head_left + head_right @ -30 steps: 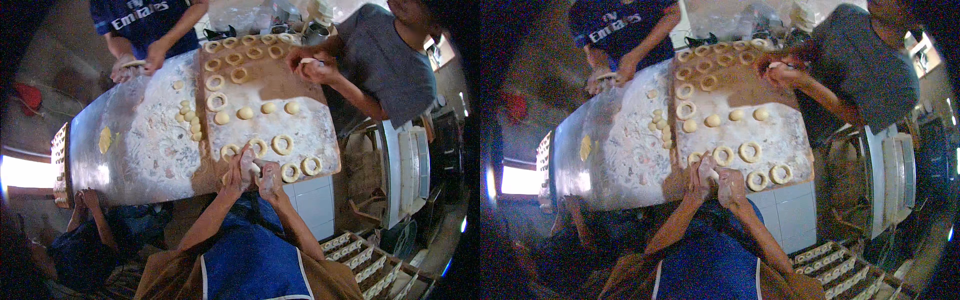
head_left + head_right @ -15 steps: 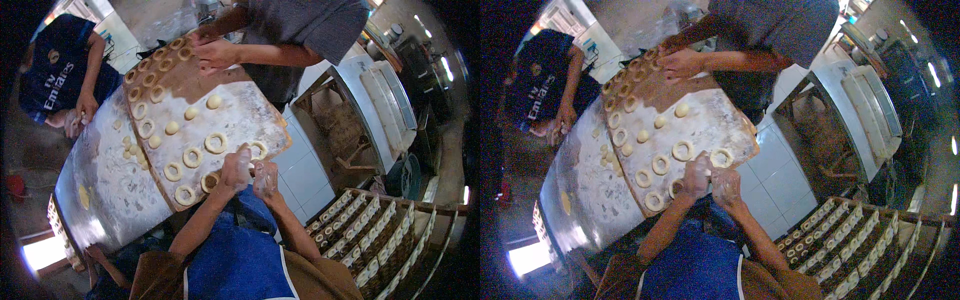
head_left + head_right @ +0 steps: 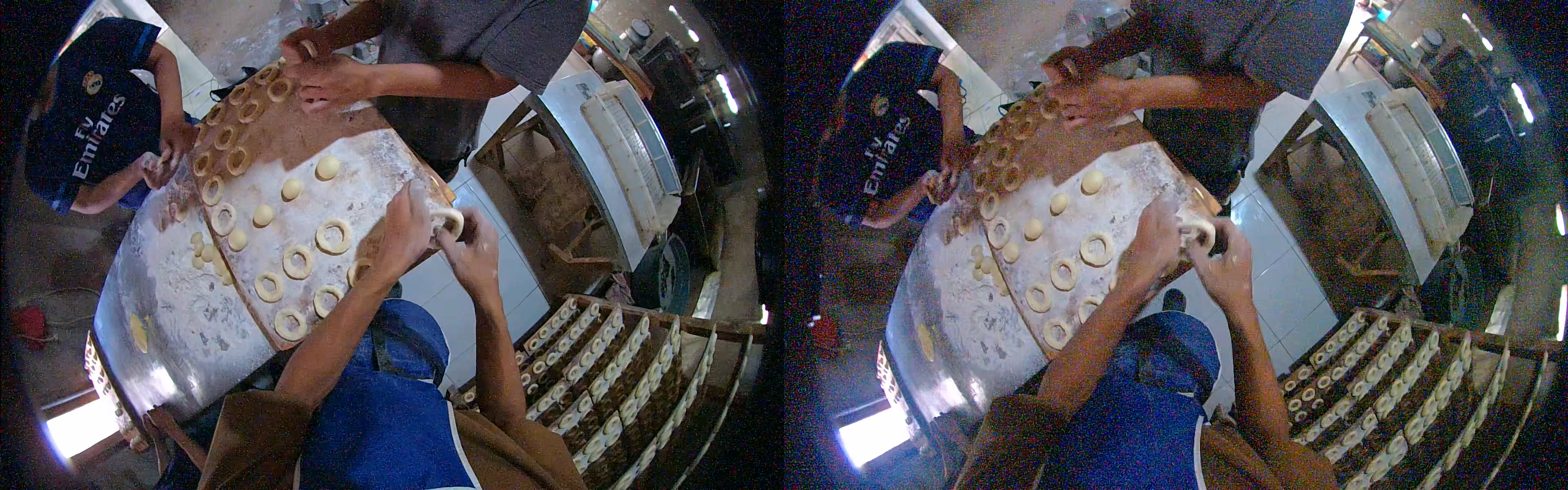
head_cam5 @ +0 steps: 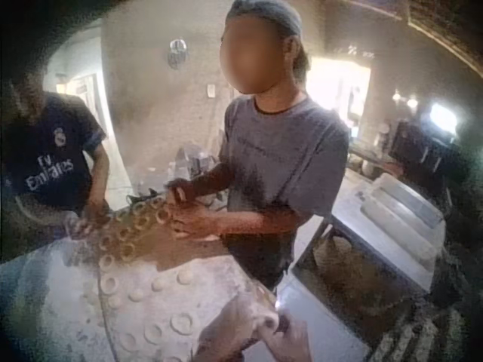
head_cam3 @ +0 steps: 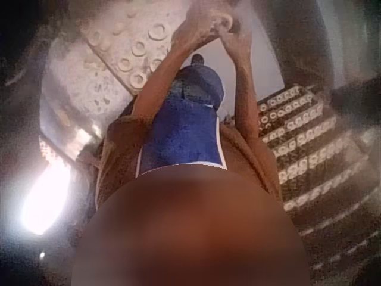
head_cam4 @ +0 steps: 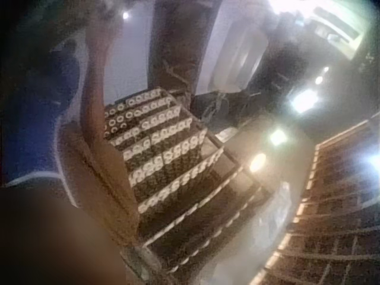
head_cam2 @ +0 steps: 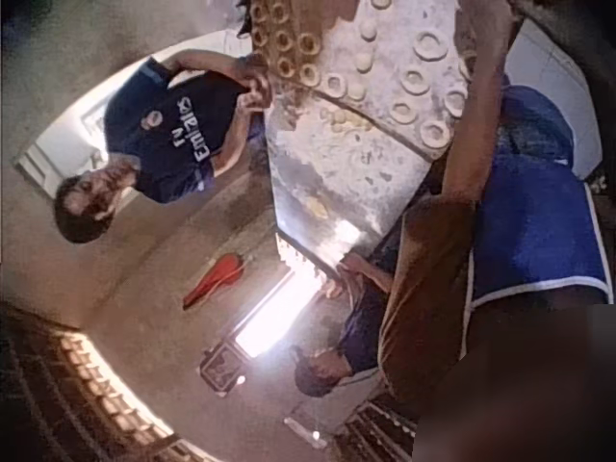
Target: The person shapes small dough balls into ring shapes by hand and places them on a wooden board. They repeat this process continuously while coworkers also shape dough nearby. Finished rings are arranged in rows on the board.
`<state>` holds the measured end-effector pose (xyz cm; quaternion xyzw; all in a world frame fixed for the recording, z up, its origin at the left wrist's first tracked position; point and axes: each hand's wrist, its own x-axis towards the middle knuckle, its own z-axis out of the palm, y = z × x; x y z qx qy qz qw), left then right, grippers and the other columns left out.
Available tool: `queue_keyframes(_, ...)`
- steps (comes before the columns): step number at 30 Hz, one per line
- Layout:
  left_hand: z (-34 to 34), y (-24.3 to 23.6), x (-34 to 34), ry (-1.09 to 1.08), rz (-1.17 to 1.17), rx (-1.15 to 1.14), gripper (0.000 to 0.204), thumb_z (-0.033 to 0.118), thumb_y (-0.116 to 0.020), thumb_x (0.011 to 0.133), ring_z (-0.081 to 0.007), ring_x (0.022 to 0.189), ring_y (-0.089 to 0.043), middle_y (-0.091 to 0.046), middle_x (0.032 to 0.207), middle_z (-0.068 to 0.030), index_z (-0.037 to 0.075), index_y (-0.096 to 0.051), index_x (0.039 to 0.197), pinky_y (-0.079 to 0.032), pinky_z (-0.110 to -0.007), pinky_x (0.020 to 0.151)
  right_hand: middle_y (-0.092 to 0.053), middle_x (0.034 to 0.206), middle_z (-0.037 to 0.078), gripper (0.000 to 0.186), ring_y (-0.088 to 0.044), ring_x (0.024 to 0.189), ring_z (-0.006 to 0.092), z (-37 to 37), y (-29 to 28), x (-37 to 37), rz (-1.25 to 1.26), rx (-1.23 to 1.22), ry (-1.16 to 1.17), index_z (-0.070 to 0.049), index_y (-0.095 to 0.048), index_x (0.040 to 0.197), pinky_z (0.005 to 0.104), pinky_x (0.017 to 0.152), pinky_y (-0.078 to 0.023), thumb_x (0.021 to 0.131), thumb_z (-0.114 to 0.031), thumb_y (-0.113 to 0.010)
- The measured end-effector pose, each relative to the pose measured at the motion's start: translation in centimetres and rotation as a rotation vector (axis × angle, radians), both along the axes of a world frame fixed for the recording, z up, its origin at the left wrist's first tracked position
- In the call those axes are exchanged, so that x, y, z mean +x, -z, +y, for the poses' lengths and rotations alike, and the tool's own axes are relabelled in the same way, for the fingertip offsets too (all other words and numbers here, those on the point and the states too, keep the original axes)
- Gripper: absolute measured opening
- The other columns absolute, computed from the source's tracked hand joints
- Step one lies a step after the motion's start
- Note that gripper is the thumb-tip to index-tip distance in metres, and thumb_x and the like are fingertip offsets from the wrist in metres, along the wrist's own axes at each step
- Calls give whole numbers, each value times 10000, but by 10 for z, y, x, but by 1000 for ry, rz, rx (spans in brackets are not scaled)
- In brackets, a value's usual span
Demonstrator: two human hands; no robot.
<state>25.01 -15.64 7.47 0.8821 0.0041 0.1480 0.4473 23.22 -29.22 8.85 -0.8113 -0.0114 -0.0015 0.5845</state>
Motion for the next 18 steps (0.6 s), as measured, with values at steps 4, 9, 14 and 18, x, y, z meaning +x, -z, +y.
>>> queue_keyframes(4, 9, 0, 13, 22, 188, 516, 258, 227, -571, 901, -379, 938, -615, -662, 916, -228, -6, -615, 1003, -493, -479, 815, -635, 1017, 189, 702, -634, 877, 278, -15, 13, -1, 194, -376, 137, -9, -455, 1320, 405, 751, -513, 778, -310, -783)
queue_keyframes(9, 21, 19, 10, 183, 197, 184, 275, 289, -636, 862, -367, 915, -620, -666, 904, -181, 26, -661, 941, -487, -472, 829, -597, 1032, 181, 725, -610, 853, 299, -16, 21, 0, 157, -390, 93, 8, -462, 1321, 417, 762, -507, 763, -315, -792)
queue_keyframes(14, 39, 22, -7, 64, 98, 245, 318, 331, -670, 812, -368, 930, -623, -666, 1007, -152, 57, -672, 973, -498, -442, 849, -580, 991, 153, 610, -567, 785, 263, -9, 56, 16, -27, -498, 121, 7, -521, 1260, 400, 711, -475, 784, -278, -775)
queue_keyframes(18, 117, 16, -65, -305, -168, 127, 246, 198, -683, 824, -344, 1012, -575, -625, 1044, -143, 64, -638, 1025, -426, -479, 900, -570, 1064, 151, 521, -546, 849, 236, -3, 49, -2, -232, -366, 173, 13, -501, 1281, 366, 773, -460, 854, -199, -711)
